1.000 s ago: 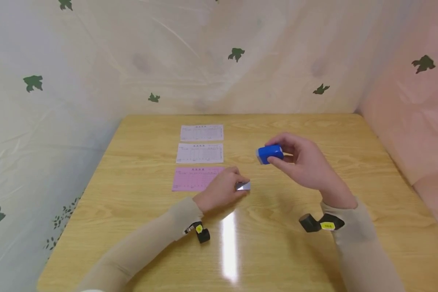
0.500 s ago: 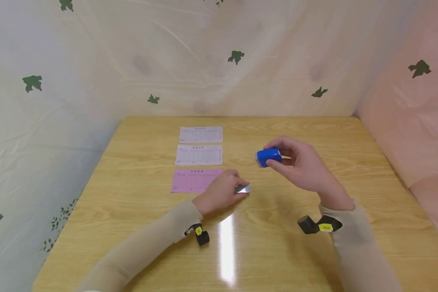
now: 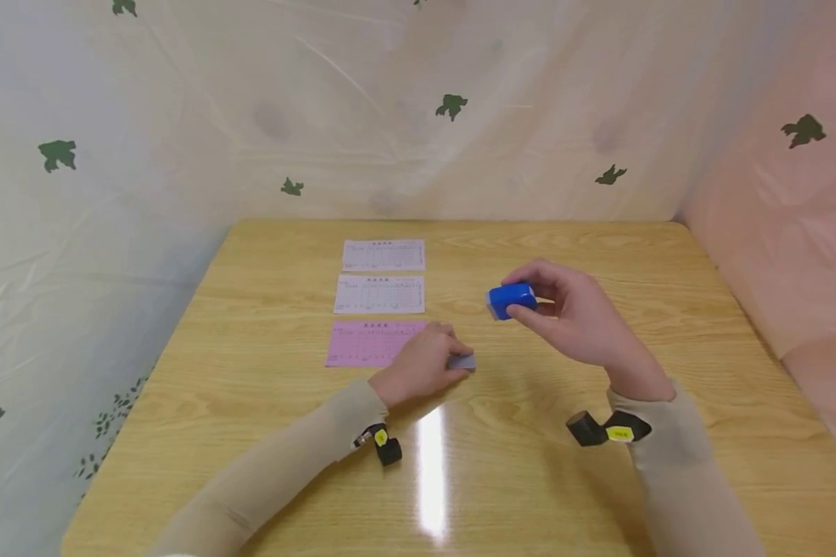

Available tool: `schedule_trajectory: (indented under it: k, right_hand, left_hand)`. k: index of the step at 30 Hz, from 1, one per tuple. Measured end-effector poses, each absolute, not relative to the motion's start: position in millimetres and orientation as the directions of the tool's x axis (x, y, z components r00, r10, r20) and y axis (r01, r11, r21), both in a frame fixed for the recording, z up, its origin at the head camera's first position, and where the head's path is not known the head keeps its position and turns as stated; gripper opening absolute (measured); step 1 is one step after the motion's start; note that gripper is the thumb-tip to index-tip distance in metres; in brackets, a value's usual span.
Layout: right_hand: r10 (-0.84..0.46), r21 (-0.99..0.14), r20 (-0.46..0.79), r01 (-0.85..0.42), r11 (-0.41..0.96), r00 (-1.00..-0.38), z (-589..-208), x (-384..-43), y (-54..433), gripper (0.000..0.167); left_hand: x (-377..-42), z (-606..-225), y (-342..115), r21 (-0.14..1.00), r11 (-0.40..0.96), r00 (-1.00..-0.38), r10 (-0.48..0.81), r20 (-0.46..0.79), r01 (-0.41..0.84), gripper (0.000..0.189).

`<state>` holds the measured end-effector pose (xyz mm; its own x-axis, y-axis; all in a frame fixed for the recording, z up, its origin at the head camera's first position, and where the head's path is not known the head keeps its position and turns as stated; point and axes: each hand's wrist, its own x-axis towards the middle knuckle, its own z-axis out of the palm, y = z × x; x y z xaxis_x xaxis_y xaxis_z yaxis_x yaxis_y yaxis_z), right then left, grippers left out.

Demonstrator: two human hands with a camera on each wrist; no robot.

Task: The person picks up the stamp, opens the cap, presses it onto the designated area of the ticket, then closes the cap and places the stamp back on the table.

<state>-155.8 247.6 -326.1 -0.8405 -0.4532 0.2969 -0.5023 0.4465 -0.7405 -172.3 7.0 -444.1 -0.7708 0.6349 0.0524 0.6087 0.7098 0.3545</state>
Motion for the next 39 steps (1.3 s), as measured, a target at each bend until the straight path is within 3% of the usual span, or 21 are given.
schedule_trajectory:
  k: [11,39]
  right_hand:
    - [-0.456,-0.736,0.298,-0.506,0.449,-0.838,-328.1,-153.5,250.7,0.029]
    - [-0.459,-0.737,0.269,-0.488,0.468,-0.847,-327.8,-154.4,246.8,0.030]
  left_hand:
    - [-177.1,-444.2,9.4,0.274,0.732,-0.763,0.646,0.010,0.623,0.032]
    - [-180.8,-443.7,5.2,0.359,0.667,-0.734,0.673,0.085,0.653,0.020]
